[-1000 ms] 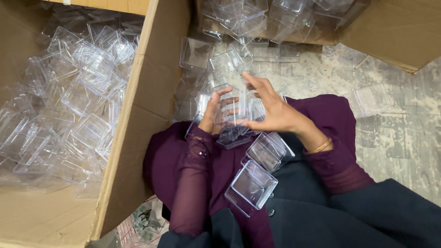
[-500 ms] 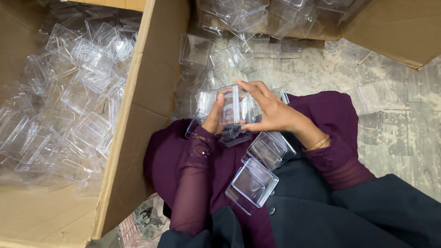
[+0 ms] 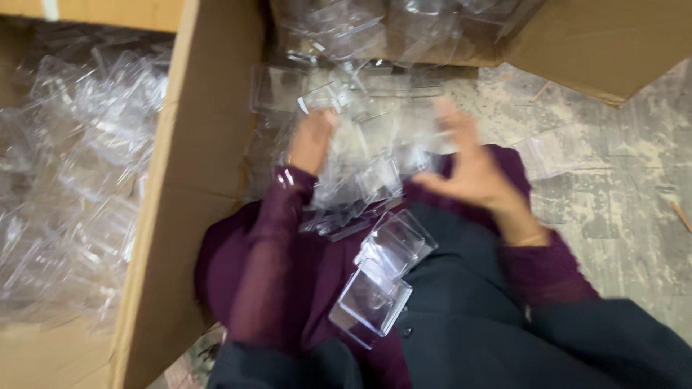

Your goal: The person sits on the floor between cardboard boxes filled with clear plastic boxes. They pick up individual plastic boxes, fit bases and lids together, nest them, and place them onto a long stacked column beside them.

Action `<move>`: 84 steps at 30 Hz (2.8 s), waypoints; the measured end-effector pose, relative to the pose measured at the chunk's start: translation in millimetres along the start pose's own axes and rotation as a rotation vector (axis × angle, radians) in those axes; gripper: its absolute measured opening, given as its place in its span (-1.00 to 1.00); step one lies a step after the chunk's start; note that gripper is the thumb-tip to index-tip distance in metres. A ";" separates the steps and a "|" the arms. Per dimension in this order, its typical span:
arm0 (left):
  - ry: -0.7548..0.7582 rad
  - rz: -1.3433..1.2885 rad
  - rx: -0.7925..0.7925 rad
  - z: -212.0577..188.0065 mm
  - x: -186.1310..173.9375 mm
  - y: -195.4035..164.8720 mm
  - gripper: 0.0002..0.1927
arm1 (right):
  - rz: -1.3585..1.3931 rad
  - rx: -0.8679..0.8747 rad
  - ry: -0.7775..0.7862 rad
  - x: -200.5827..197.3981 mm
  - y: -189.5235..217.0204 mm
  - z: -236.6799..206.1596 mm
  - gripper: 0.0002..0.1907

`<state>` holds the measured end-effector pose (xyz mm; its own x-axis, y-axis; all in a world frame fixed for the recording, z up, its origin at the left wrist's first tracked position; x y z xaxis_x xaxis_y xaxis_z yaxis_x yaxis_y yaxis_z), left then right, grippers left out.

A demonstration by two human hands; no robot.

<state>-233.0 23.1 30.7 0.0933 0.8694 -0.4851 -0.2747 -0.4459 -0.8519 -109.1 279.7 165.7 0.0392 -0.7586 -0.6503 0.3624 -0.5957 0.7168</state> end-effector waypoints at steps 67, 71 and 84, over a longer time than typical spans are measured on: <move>0.347 -1.141 -0.519 -115.2 32.0 -38.9 -0.11 | 0.139 0.160 0.296 122.3 30.8 4.3 0.24; 0.342 -1.145 -0.503 -113.8 33.5 -36.5 -0.13 | 0.188 0.100 0.224 97.7 52.0 13.7 0.31; 0.343 -1.176 -0.478 -113.3 42.5 -27.0 -0.23 | 0.185 -0.072 0.253 102.6 83.3 23.3 0.28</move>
<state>-113.2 48.0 10.7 0.2988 0.7215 0.6246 0.4937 0.4433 -0.7482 -96.6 146.1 164.5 0.3371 -0.7574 -0.5592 0.3925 -0.4268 0.8147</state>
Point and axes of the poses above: each hand's wrist, its own z-axis towards the middle knuckle, its own x-axis out of the palm, y = z × x, the point moved 10 cm from there along z, towards the middle knuckle, and after that the axes turned 7 degrees about z, right-handed, at the moved point
